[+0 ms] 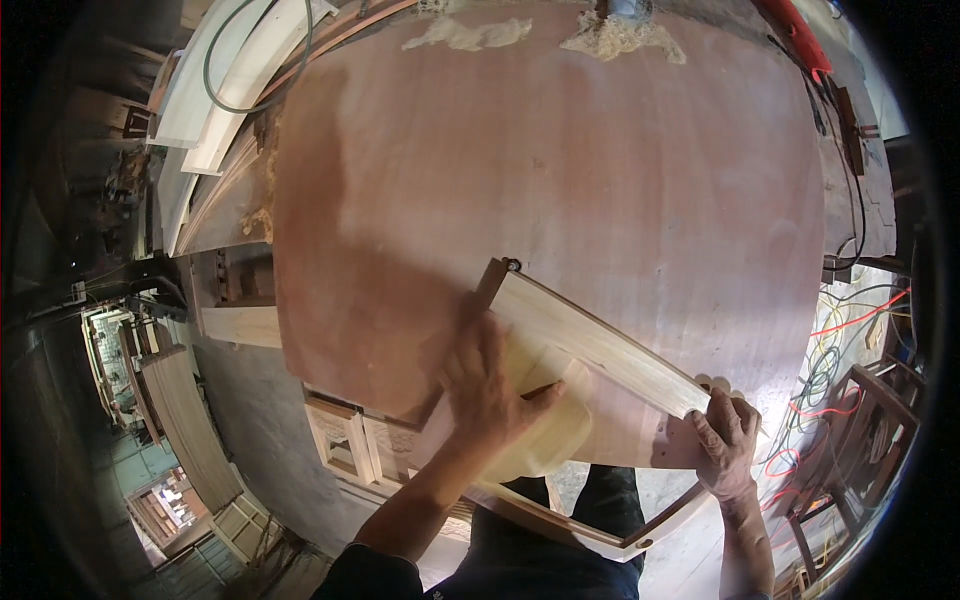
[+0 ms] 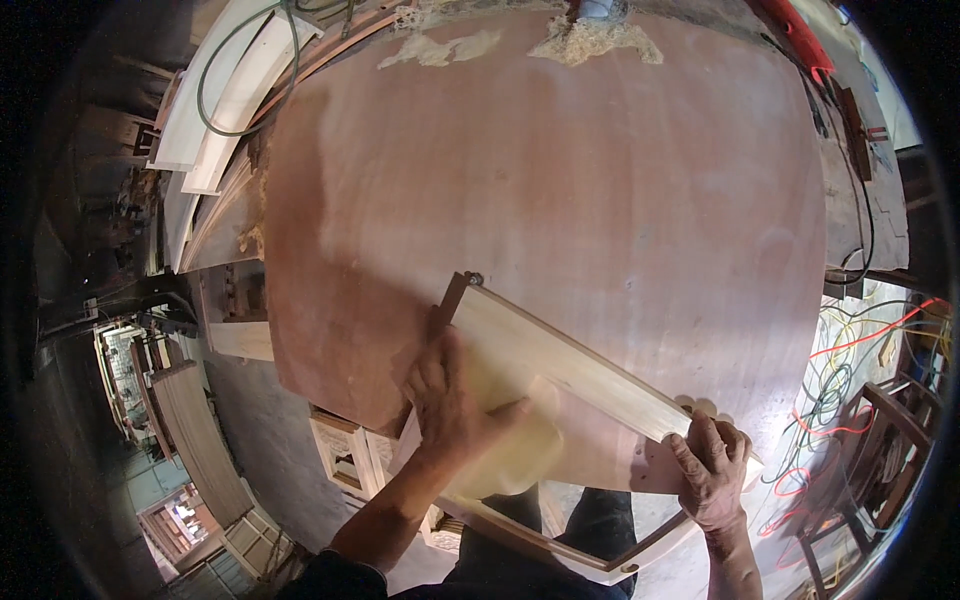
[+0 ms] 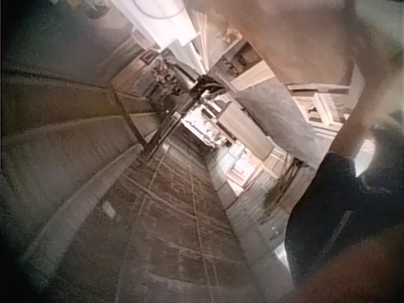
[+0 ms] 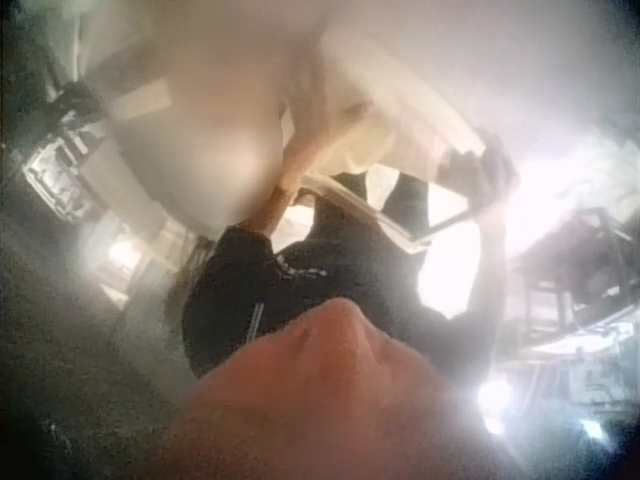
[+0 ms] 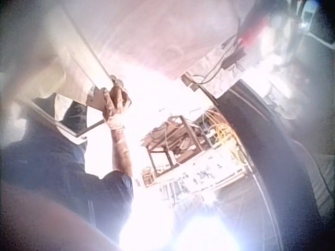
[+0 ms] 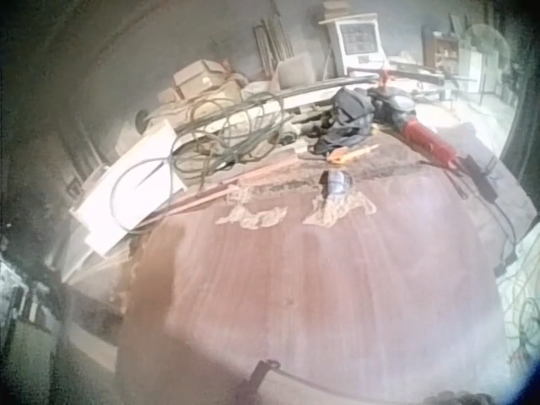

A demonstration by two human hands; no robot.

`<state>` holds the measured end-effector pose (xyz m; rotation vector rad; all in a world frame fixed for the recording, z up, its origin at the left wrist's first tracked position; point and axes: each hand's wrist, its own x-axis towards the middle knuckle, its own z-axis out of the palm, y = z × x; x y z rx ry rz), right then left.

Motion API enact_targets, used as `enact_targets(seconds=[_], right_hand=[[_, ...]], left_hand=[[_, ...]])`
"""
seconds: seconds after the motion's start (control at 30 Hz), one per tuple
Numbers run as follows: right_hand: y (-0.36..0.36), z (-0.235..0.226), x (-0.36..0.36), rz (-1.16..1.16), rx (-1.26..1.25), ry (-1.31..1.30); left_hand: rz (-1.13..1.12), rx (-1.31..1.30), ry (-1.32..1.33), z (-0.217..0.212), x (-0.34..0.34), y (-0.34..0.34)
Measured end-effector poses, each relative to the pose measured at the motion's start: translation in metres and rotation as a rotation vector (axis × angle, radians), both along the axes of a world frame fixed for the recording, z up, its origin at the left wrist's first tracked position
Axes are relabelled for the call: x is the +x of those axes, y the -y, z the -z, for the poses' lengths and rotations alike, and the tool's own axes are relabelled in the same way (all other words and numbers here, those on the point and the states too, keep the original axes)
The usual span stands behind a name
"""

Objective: The person assembles pieces of a wooden frame by hand, fitting carved decorative panels into slots on the frame members and aligning the joints on a workbench.

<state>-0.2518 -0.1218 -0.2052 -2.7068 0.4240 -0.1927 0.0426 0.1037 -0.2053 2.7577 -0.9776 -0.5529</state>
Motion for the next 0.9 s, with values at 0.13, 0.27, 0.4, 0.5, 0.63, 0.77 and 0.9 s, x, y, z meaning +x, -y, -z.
enact_targets(seconds=[0.13,0.27,0.4,0.5,0.63,0.77,0.9], right_hand=[[0.006,0.000,0.002,-0.013,-0.009,0.006],[0.011,-0.001,0.014,-0.009,0.010,-0.016],[0.015,-0.003,0.025,0.063,-0.031,-0.062],[0.009,-0.002,0.009,0.142,-0.073,-0.144],[-0.010,0.005,0.006,0.207,0.054,-0.210],[-0.023,0.014,0.046,0.222,0.091,-0.053],[-0.027,0.019,0.084,0.182,0.077,0.003]], left_hand=[[-0.014,0.043,0.020,-0.002,-0.001,0.006],[-0.083,-0.036,0.027,0.008,0.006,0.001],[-0.083,-0.036,0.080,0.009,0.029,-0.001],[-0.136,0.010,0.222,0.019,0.047,-0.018],[-0.282,-0.055,0.243,0.011,0.069,-0.017],[-0.355,0.034,0.251,0.011,0.088,-0.033],[-0.433,0.020,0.281,0.015,0.106,-0.051]])
